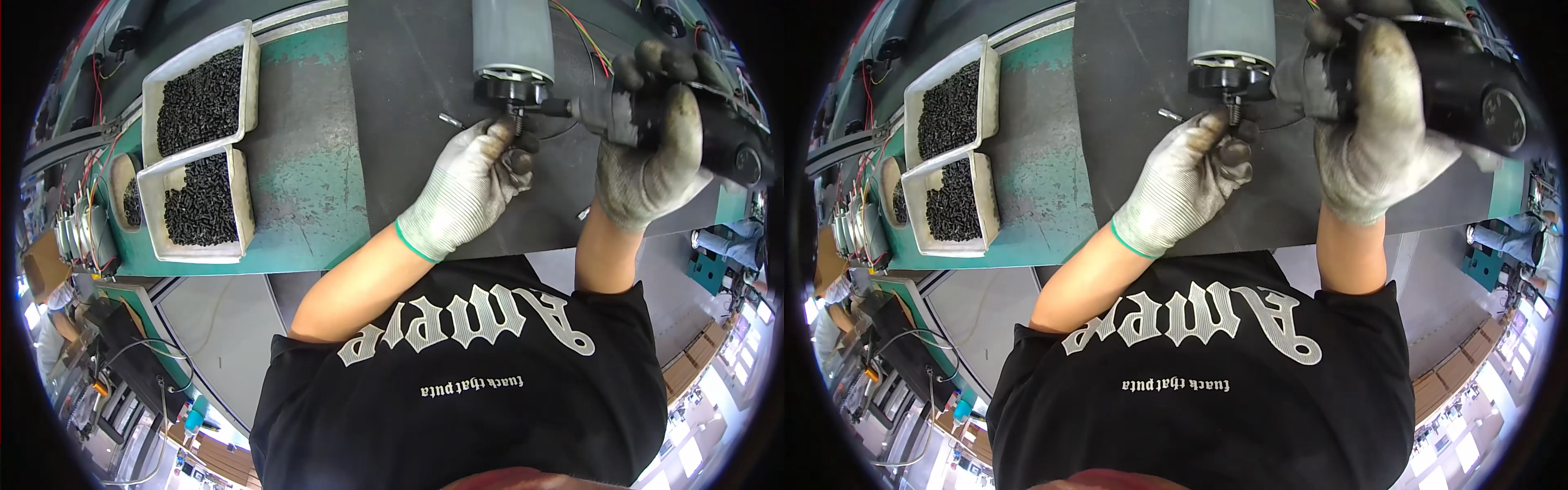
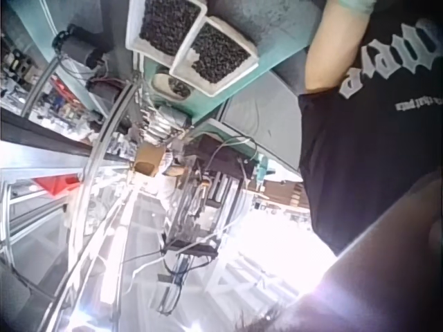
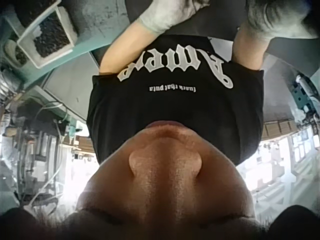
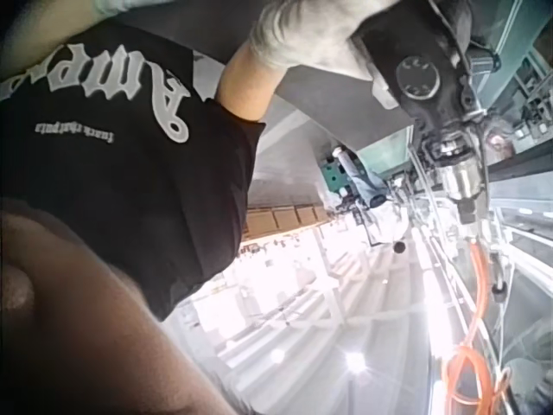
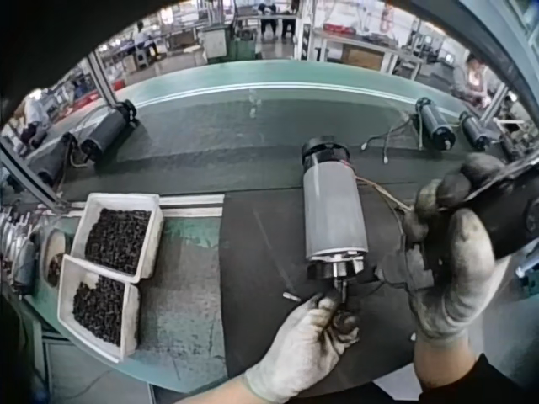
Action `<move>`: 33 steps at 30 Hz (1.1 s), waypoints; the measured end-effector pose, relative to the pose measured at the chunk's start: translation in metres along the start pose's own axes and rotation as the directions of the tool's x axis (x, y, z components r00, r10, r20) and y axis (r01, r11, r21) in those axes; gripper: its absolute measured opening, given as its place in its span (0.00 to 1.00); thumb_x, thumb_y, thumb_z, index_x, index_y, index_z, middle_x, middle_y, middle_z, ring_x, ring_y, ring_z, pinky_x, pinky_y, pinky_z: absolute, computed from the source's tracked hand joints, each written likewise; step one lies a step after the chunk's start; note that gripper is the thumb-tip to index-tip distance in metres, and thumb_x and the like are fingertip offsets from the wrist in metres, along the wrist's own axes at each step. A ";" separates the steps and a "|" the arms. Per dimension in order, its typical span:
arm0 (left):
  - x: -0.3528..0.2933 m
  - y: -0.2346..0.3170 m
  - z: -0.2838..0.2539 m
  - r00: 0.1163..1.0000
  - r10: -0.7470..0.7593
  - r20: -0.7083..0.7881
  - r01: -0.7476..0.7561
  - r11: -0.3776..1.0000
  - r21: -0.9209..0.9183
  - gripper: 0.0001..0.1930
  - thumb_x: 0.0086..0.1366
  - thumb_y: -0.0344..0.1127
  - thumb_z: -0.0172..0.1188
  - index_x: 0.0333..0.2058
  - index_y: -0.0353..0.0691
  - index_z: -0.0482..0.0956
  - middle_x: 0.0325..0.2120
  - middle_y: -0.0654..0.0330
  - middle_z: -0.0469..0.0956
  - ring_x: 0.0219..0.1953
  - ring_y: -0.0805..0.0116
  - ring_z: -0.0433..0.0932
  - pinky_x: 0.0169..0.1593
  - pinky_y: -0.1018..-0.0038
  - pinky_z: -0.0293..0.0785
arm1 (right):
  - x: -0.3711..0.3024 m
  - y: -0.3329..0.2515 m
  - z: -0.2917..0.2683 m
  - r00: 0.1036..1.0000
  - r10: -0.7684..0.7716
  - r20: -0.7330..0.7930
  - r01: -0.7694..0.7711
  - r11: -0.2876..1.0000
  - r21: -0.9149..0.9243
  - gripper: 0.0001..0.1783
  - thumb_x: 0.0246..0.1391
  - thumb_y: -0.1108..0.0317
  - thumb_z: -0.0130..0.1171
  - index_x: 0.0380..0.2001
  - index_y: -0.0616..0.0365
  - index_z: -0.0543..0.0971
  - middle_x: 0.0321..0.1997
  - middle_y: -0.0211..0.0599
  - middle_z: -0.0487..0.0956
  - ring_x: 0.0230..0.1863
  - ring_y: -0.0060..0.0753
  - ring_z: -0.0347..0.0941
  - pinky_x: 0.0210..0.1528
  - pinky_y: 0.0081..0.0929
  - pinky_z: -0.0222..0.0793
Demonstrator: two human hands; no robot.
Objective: Assembling cooling fans and electrical components onto electric motors at a manual assembly station.
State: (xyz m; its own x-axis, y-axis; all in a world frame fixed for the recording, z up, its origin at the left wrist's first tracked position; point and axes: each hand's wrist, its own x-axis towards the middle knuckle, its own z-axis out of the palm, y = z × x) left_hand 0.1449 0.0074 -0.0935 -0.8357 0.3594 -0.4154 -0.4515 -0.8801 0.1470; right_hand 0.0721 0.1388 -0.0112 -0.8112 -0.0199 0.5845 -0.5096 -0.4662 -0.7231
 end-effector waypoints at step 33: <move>-0.002 0.007 0.026 0.995 0.085 -0.052 -0.029 0.747 0.664 0.11 0.67 0.35 0.54 0.39 0.31 0.71 0.27 0.58 0.77 0.26 0.75 0.76 0.29 0.77 0.71 | 0.006 -0.044 -0.018 0.840 -0.540 -0.062 0.176 0.379 -0.908 0.19 0.55 0.69 0.62 0.48 0.67 0.73 0.44 0.53 0.78 0.38 0.42 0.80 0.43 0.43 0.81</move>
State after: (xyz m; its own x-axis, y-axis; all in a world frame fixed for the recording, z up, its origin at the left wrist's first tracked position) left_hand 0.1349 0.0083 -0.0682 -0.8534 0.2670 -0.4476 -0.5210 -0.4614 0.7181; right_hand 0.0840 0.1751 0.0173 -0.4238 0.2901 0.8580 -0.5969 0.6230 -0.5055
